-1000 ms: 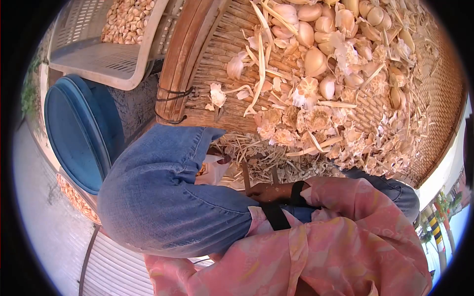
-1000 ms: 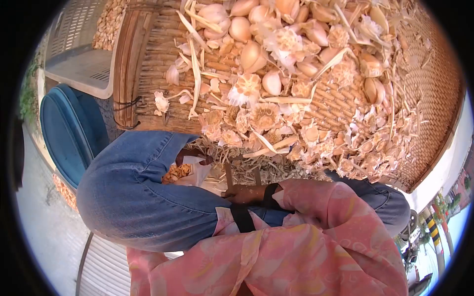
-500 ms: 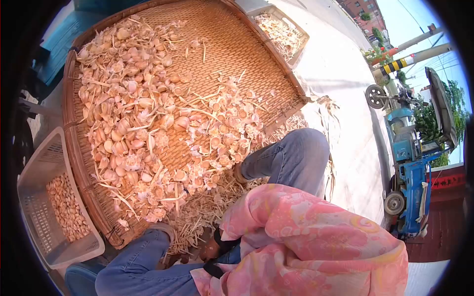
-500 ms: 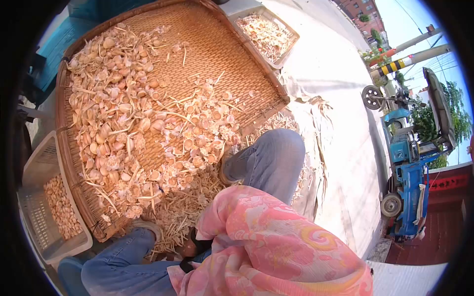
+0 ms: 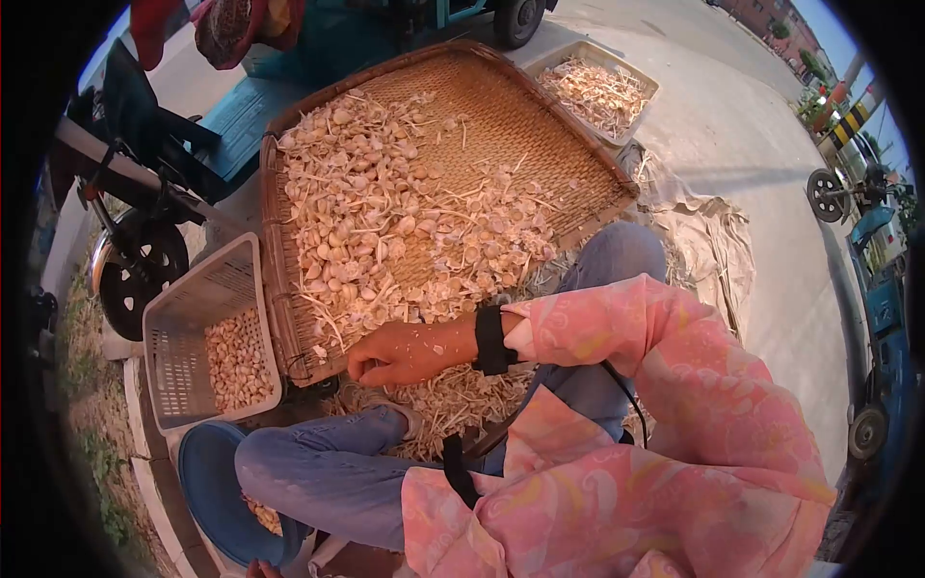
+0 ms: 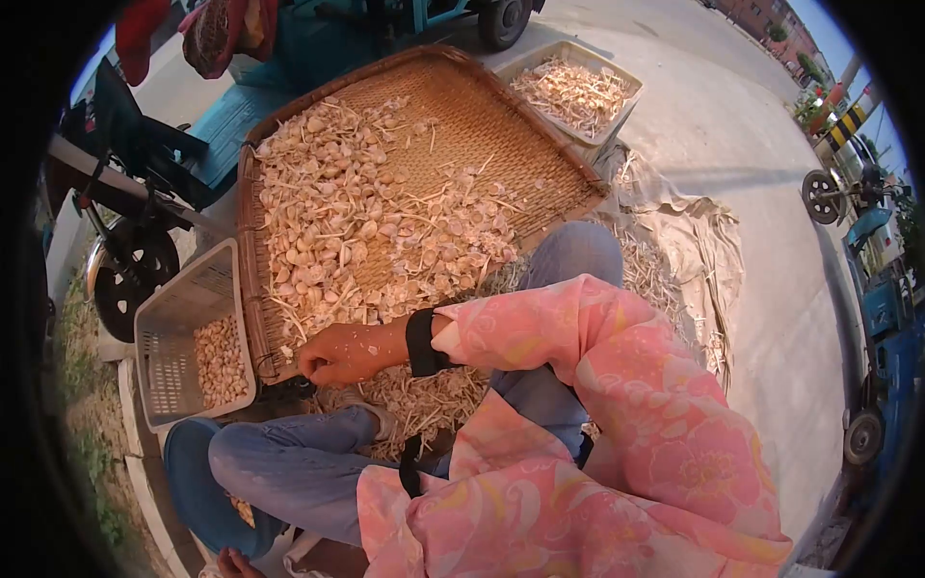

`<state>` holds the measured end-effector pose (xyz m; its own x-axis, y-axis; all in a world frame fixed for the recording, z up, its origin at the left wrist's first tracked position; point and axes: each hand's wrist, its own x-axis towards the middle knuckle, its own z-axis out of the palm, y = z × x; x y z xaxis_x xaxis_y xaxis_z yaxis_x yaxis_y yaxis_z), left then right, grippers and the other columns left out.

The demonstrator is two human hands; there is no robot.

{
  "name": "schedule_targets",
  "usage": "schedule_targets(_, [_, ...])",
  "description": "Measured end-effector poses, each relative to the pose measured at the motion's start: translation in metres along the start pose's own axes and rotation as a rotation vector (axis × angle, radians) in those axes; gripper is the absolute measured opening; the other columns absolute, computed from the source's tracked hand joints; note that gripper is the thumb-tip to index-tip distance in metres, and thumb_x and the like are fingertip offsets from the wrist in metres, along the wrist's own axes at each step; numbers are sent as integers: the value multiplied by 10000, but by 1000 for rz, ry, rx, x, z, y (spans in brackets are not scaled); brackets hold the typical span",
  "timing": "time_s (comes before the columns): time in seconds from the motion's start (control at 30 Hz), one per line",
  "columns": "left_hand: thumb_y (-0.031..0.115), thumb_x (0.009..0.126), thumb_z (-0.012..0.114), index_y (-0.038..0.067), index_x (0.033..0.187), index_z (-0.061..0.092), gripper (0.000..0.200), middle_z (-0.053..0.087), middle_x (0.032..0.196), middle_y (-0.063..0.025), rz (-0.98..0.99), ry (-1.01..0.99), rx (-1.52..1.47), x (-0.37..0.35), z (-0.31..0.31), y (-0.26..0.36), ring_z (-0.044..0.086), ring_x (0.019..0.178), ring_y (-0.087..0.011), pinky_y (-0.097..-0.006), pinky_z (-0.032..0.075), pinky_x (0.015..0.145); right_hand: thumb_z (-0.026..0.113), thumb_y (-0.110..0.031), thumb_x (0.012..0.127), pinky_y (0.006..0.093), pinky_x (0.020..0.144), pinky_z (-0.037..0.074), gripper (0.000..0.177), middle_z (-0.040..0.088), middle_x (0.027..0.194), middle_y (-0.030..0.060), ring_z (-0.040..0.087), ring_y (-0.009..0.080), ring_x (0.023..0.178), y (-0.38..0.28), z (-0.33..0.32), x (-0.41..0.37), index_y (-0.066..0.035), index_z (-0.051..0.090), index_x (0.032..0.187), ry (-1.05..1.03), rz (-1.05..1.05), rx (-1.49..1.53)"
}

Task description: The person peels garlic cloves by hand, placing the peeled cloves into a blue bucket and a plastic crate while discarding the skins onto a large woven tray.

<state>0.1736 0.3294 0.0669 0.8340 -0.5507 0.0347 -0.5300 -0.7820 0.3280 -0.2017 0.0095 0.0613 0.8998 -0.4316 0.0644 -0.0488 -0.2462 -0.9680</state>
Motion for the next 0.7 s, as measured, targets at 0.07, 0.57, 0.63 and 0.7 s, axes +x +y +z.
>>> schedule_targets(0.07, [275,918,499,-30,1113,516,362,571,979,-89,183,64,-336,-20,-19,87,551,890,-150,-264,448,754,528,-149,889,308,610,500,180,601,837,85,626,151,703,6,-59,-3,-28,559,1019,224,102,-163])
schedule_targets(0.57, [108,837,587,-29,1065,563,267,589,835,-111,768,-732,-617,-25,180,402,570,680,-151,-273,469,593,631,-166,787,390,707,464,273,517,955,141,581,311,829,86,-143,-24,-58,581,1032,365,323,-781])
schedule_targets(0.63, [114,850,575,-41,1062,555,263,584,814,-96,647,-832,-731,-24,196,407,566,670,-134,-256,471,588,627,-174,777,395,708,465,303,521,955,140,582,320,834,81,-138,-22,-65,571,1054,361,310,-822])
schedule_targets(0.7, [120,871,551,-60,1063,539,263,584,803,-80,558,-891,-861,-19,215,413,577,661,-126,-234,476,572,621,-192,756,407,715,464,332,526,954,137,581,336,852,85,-133,-17,-74,558,1059,337,317,-861])
